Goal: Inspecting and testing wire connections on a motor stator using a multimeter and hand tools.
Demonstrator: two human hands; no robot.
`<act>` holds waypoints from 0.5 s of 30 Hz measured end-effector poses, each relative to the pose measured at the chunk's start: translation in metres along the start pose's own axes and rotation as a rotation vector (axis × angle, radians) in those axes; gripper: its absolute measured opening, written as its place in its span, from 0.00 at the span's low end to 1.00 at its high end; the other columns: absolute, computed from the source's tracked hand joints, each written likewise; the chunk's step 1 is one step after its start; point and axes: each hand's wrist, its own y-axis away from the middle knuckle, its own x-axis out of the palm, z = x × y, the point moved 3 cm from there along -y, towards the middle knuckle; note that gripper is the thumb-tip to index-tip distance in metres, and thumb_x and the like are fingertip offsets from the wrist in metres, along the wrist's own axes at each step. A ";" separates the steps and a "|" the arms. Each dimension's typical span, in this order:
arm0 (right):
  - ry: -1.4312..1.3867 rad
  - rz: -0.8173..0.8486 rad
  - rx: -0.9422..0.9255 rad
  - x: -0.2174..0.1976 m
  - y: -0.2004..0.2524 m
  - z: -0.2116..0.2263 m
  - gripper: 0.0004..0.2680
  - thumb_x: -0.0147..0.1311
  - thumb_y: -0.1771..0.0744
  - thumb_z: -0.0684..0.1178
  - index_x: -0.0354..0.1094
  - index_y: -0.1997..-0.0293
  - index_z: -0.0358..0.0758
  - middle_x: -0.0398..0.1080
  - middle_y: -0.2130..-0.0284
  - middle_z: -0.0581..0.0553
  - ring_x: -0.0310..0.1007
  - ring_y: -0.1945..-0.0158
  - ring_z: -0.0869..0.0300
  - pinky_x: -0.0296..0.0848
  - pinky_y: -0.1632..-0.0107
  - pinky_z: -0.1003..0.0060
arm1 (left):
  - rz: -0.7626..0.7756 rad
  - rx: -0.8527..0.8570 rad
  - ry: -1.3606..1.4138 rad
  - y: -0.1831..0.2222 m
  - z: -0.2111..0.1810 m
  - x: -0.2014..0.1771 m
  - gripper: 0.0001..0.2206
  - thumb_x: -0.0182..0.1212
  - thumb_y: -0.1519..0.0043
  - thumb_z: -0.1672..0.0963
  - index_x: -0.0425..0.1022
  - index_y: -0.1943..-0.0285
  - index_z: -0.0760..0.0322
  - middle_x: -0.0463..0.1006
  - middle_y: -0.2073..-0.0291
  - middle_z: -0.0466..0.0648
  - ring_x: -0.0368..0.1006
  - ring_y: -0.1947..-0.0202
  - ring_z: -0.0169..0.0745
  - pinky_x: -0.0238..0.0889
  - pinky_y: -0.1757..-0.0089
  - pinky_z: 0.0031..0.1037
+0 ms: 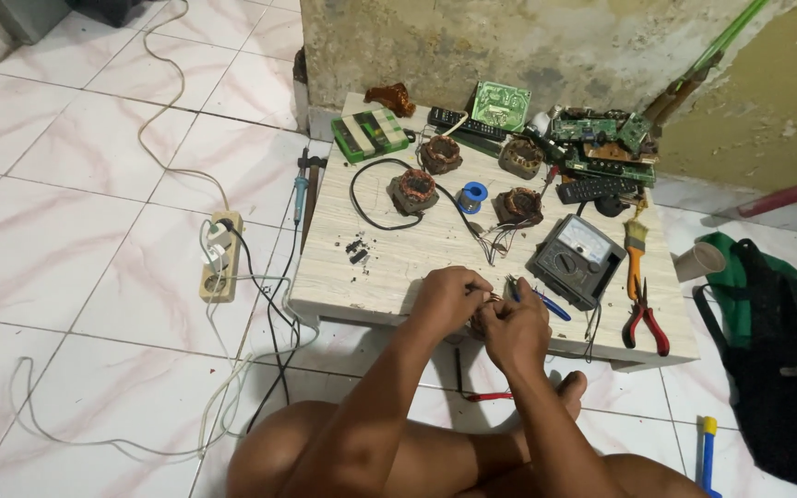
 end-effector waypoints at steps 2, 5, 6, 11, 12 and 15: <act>0.018 -0.014 -0.024 -0.001 0.002 0.001 0.11 0.56 0.37 0.57 0.79 0.57 0.48 0.61 0.29 0.45 0.55 0.26 0.44 0.60 0.33 0.41 | 0.003 -0.001 0.006 0.000 0.002 0.000 0.05 0.65 0.40 0.62 0.84 0.57 0.65 0.82 0.68 0.59 0.81 0.61 0.57 0.77 0.62 0.37; 0.020 -0.039 -0.059 -0.001 0.005 0.002 0.09 0.55 0.36 0.57 0.80 0.66 0.49 0.62 0.29 0.47 0.57 0.28 0.43 0.60 0.33 0.41 | -0.006 0.013 0.008 -0.003 0.003 0.000 0.05 0.65 0.40 0.62 0.84 0.58 0.65 0.82 0.68 0.58 0.81 0.62 0.57 0.77 0.63 0.37; 0.006 -0.048 -0.067 -0.001 0.006 0.001 0.09 0.54 0.36 0.56 0.79 0.67 0.49 0.61 0.29 0.48 0.57 0.28 0.43 0.60 0.33 0.42 | -0.015 0.026 0.005 -0.003 0.003 0.000 0.05 0.65 0.40 0.62 0.84 0.58 0.65 0.82 0.68 0.58 0.81 0.62 0.58 0.77 0.63 0.37; -0.107 -0.049 -0.068 -0.015 0.013 0.005 0.08 0.54 0.37 0.54 0.79 0.69 0.47 0.64 0.31 0.46 0.59 0.29 0.41 0.62 0.33 0.44 | -0.007 0.006 0.014 -0.002 0.001 -0.002 0.05 0.65 0.40 0.61 0.84 0.57 0.66 0.82 0.68 0.59 0.81 0.62 0.58 0.77 0.64 0.37; -0.180 -0.064 -0.087 -0.021 0.016 0.008 0.06 0.55 0.37 0.51 0.78 0.70 0.45 0.65 0.32 0.43 0.61 0.31 0.38 0.63 0.34 0.46 | -0.005 -0.010 0.012 -0.003 0.002 -0.002 0.05 0.66 0.40 0.61 0.84 0.57 0.66 0.82 0.68 0.59 0.81 0.62 0.58 0.77 0.65 0.37; -0.291 -0.056 -0.121 -0.023 0.015 0.004 0.06 0.56 0.38 0.49 0.78 0.69 0.41 0.67 0.35 0.40 0.64 0.33 0.37 0.65 0.35 0.45 | 0.001 -0.030 0.010 0.001 0.000 -0.003 0.05 0.66 0.40 0.61 0.84 0.58 0.65 0.82 0.68 0.59 0.81 0.61 0.57 0.77 0.64 0.37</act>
